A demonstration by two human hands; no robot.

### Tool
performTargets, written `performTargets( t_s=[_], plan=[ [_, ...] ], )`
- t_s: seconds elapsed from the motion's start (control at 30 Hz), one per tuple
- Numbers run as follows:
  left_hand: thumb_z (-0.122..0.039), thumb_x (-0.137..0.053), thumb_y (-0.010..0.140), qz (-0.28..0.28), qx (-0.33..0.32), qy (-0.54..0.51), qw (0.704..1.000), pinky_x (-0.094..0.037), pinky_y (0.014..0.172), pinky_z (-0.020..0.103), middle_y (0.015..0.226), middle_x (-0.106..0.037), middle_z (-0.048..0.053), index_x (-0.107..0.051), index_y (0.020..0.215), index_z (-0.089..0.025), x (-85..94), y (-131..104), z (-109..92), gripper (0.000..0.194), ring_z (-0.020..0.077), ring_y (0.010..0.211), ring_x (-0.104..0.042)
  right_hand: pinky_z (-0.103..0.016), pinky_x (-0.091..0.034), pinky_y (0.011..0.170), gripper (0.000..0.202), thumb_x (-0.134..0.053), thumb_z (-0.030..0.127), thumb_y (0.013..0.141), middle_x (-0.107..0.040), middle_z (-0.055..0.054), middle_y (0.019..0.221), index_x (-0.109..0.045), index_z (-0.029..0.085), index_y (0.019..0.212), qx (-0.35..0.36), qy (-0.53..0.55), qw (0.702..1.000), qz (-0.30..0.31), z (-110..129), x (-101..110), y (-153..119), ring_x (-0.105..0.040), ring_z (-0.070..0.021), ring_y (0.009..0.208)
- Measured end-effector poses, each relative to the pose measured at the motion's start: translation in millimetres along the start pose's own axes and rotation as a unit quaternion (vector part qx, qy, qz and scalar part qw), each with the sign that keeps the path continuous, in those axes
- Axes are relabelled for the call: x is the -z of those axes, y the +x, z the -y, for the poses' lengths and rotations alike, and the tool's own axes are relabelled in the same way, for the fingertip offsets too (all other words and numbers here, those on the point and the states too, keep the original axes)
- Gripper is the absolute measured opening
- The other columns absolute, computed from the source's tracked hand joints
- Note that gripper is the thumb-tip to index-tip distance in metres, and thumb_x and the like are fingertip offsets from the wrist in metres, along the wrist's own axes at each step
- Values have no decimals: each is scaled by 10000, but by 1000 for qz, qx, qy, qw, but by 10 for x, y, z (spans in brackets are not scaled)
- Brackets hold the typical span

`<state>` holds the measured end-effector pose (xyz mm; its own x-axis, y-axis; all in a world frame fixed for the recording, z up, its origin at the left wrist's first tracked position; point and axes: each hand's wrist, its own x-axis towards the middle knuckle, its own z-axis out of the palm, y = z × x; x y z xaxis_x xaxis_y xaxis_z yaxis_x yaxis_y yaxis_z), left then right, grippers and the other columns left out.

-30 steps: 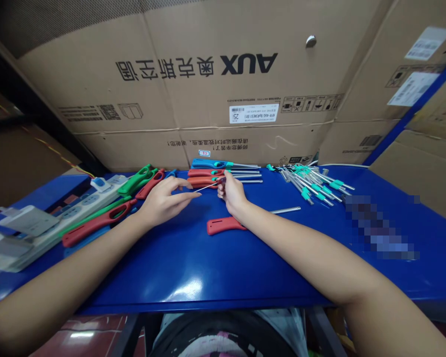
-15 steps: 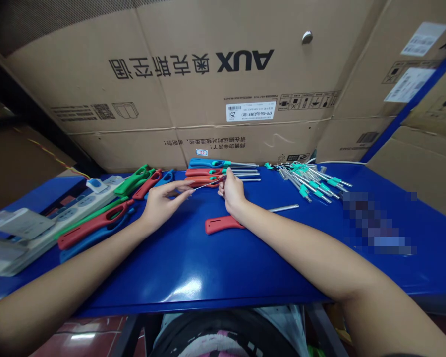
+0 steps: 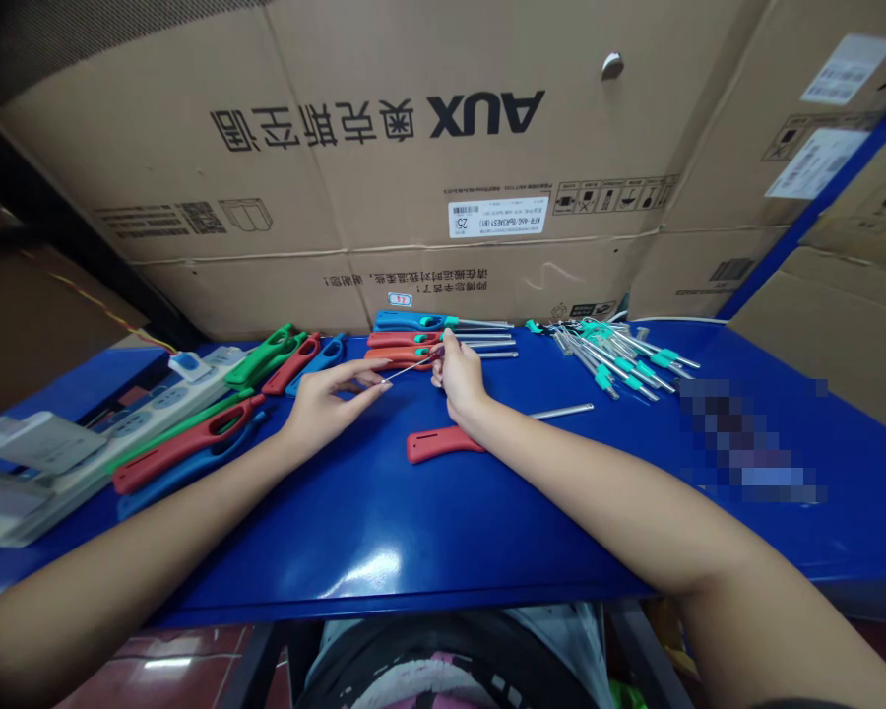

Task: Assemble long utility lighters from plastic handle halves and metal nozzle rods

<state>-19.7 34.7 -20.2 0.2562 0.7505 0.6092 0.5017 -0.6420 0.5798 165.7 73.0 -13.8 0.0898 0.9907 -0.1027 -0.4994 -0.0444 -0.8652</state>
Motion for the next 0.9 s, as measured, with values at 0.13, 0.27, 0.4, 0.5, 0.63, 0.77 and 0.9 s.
performTargets(
  t_s=[0.13, 0.27, 0.4, 0.5, 0.63, 0.77, 0.9],
  plan=[
    [-313, -697, 876, 6, -6, 5, 1000, -628, 717, 269, 882, -790, 37, -716, 1154, -186, -1, -1, -3, 307, 170, 777, -752, -180, -232, 369, 422, -585, 504, 940, -394, 92, 408, -468, 197, 675, 10, -4, 1000, -7, 1, -3, -9, -304, -52, 354],
    [-298, -692, 878, 2, -11, 3, 1000, -627, 719, 271, 880, -790, 41, -718, 1148, -180, -2, -2, 3, 296, 169, 769, -751, -177, -240, 371, 433, -585, 515, 937, -386, 94, 407, -465, 199, 667, 13, -6, 1000, -10, -5, -1, -6, -301, -49, 357],
    [-288, -688, 876, -1, -15, 5, 1000, -627, 708, 264, 871, -790, 38, -719, 1141, -178, -4, -5, 3, 289, 167, 763, -750, -177, -246, 367, 427, -597, 513, 929, -389, 91, 426, -473, 201, 665, 26, -13, 1000, -8, -9, 2, -7, -304, -51, 365],
    [-291, -681, 875, 6, -10, 14, 1000, -624, 708, 259, 853, -787, 30, -719, 1147, -180, -4, -11, -1, 295, 162, 740, -746, -179, -248, 360, 414, -591, 497, 936, -399, 85, 447, -494, 200, 665, 72, -37, 997, -2, -8, 2, -26, -312, -51, 370],
    [-298, -678, 875, 22, -1, 18, 1000, -615, 726, 276, 830, -782, 17, -714, 1170, -193, -10, -22, -5, 316, 160, 720, -735, -185, -289, 384, 393, -611, 491, 923, -465, 69, 530, -515, 203, 674, 176, -69, 980, 66, 41, -16, -95, -369, -45, 397],
    [-312, -722, 843, 10, 40, -19, 999, -606, 718, 294, 829, -784, 27, -717, 1165, -186, -51, -43, -60, 346, 183, 739, -741, -202, -355, 416, 309, -617, 470, 914, -552, 47, 628, -589, 206, 757, 248, -125, 950, 141, 186, -52, -220, -438, -58, 439],
    [-328, -759, 816, 27, 74, -93, 993, -609, 750, 317, 836, -789, 32, -710, 1177, -187, -120, -90, -199, 390, 199, 754, -750, -211, -448, 557, 234, -765, 362, 812, -617, 32, 761, -676, 243, 994, 354, -196, 901, 155, 367, -46, -359, -494, -81, 575]
  ],
)
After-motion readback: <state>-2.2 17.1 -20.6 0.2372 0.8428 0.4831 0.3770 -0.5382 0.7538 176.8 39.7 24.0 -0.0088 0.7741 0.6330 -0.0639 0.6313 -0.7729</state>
